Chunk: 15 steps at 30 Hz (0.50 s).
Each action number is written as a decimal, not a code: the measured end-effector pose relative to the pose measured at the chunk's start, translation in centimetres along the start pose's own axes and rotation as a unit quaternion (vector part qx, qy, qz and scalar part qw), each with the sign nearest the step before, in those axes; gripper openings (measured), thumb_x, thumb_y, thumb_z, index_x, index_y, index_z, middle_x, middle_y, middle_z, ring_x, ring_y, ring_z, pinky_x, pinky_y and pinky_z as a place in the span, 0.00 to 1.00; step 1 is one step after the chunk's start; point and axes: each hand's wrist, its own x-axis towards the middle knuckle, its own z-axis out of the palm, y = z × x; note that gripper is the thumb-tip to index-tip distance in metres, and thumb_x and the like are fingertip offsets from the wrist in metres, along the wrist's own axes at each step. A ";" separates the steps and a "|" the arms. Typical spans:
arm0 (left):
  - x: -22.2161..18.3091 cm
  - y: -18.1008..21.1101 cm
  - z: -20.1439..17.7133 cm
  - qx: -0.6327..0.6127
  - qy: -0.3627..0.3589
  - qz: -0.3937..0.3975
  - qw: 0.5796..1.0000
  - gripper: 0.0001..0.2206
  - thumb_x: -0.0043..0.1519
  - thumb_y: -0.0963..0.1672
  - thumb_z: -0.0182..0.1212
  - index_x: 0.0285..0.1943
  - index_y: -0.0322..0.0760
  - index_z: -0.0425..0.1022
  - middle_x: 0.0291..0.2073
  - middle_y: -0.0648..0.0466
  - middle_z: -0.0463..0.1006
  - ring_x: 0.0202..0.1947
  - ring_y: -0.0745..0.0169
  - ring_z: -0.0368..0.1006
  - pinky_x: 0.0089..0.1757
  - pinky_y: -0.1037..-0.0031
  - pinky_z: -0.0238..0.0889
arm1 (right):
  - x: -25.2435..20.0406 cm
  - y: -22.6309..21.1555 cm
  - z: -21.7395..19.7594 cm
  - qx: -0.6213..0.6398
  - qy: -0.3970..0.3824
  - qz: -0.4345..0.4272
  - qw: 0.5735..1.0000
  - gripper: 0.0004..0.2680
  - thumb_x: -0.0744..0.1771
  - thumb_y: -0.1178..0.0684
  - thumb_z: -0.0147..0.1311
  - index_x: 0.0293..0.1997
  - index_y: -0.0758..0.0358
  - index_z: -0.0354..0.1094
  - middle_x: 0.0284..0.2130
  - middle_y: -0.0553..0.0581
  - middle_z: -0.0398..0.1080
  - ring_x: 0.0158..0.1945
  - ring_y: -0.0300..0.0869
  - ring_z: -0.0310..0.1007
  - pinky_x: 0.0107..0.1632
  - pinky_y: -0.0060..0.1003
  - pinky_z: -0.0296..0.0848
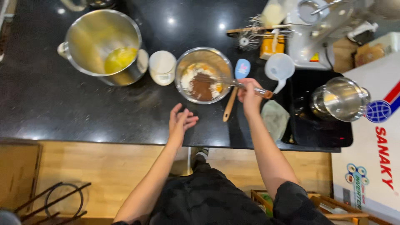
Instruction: The person measures out flour into a bowl, adds cocoa powder using a spoon, and then pours liquid from a small bottle into the mixture.
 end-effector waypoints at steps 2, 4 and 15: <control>-2.5 -0.1 -3.0 0.017 -0.016 -0.018 1.000 0.30 0.66 0.48 0.62 0.74 0.31 0.54 0.45 0.37 0.75 0.43 0.39 0.81 0.46 0.57 0.77 | -0.2 1.6 0.0 0.008 0.058 0.075 0.995 0.10 0.65 0.48 0.50 0.44 0.60 0.74 0.12 0.56 0.59 0.11 0.37 0.58 0.14 0.28 0.56; -5.2 0.1 -6.4 0.013 -0.015 -0.013 1.000 0.28 0.67 0.48 0.61 0.71 0.31 0.57 0.44 0.38 0.76 0.42 0.40 0.82 0.46 0.58 0.78 | -1.6 1.1 0.8 0.044 0.073 0.104 0.991 0.09 0.66 0.47 0.51 0.46 0.57 0.72 0.15 0.55 0.60 0.13 0.37 0.58 0.15 0.27 0.57; -16.1 1.3 -33.5 -0.154 0.162 -0.036 0.974 0.26 0.69 0.56 0.50 0.67 0.35 0.68 0.53 0.43 0.78 0.54 0.49 0.77 0.51 0.60 0.72 | -29.0 5.6 16.4 -0.075 -0.098 0.199 0.972 0.14 0.73 0.40 0.48 0.48 0.63 0.65 0.25 0.61 0.69 0.15 0.44 0.67 0.12 0.36 0.65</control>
